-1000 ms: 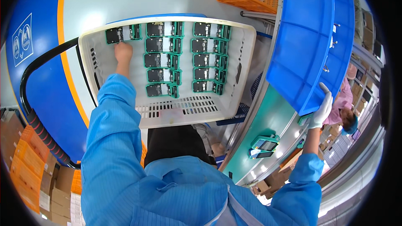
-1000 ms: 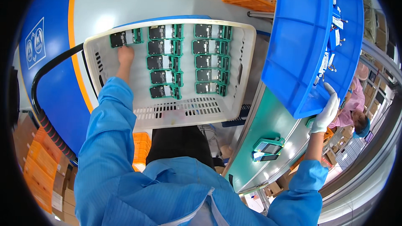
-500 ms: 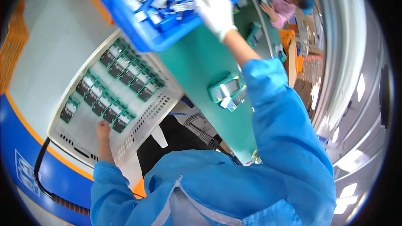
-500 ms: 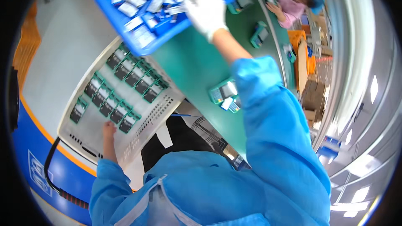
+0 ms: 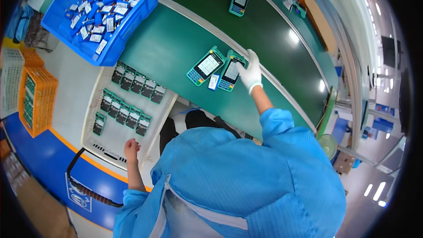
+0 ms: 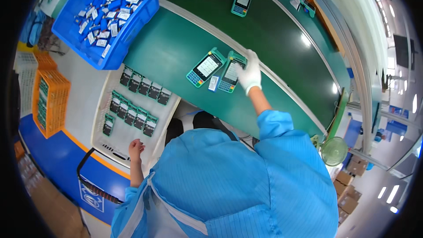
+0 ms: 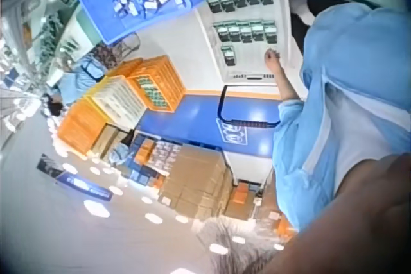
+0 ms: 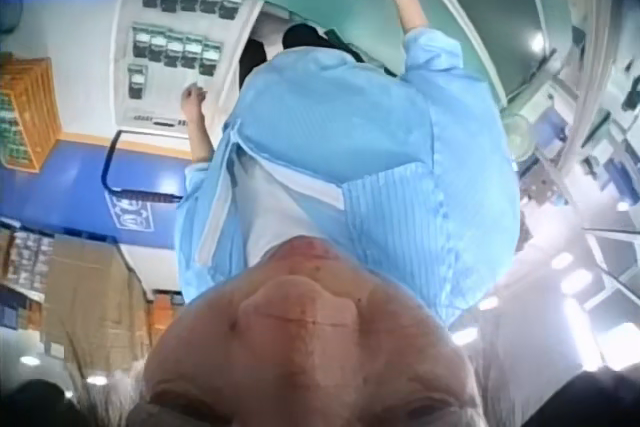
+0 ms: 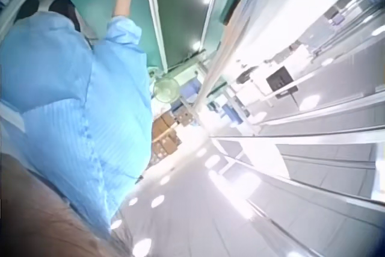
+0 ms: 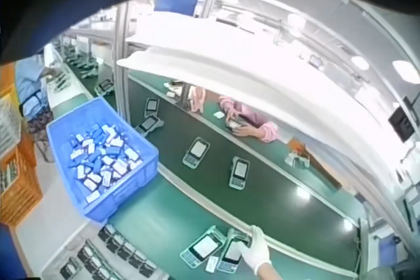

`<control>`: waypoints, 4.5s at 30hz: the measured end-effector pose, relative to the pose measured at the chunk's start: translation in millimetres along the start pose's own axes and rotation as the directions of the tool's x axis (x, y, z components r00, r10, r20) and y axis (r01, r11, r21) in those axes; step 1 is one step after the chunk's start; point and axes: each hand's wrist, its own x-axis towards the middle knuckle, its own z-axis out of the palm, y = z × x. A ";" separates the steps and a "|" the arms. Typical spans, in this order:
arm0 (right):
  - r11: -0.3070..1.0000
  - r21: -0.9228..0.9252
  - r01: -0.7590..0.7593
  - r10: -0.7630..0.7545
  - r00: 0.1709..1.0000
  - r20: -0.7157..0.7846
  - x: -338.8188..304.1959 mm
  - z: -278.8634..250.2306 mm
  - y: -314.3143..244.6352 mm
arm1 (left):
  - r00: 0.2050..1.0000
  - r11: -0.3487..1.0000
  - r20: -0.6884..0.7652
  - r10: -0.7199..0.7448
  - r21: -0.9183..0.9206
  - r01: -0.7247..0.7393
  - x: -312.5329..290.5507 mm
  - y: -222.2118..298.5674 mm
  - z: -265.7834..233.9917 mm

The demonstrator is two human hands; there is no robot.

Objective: Assembling and inspecting handheld electronic devices at a factory production line.

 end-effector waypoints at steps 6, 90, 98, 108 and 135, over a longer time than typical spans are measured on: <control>0.963 -0.142 -0.231 0.244 0.966 0.088 23.7 29.2 31.2 | 0.992 0.992 0.065 0.106 0.054 -0.110 -48.0 52.9 79.3; 0.962 0.141 0.235 -0.273 0.855 0.441 160.7 209.4 -373.5 | 0.687 0.811 -0.727 0.004 0.404 0.423 220.7 -54.7 -93.9; 0.937 0.123 0.327 -0.345 0.815 0.466 166.2 214.9 -375.6 | 0.872 0.936 -0.341 -0.352 -0.149 0.319 302.1 -147.4 -98.3; 0.824 -0.170 0.541 -0.513 0.839 0.183 151.2 217.2 -375.8 | 0.960 0.967 -0.229 -0.164 -0.228 0.111 221.5 -208.2 -90.2; 0.876 -0.361 -0.320 0.276 0.946 -0.170 238.6 11.5 197.9 | 0.992 0.952 -0.095 -0.087 0.287 0.110 -94.5 -27.3 102.0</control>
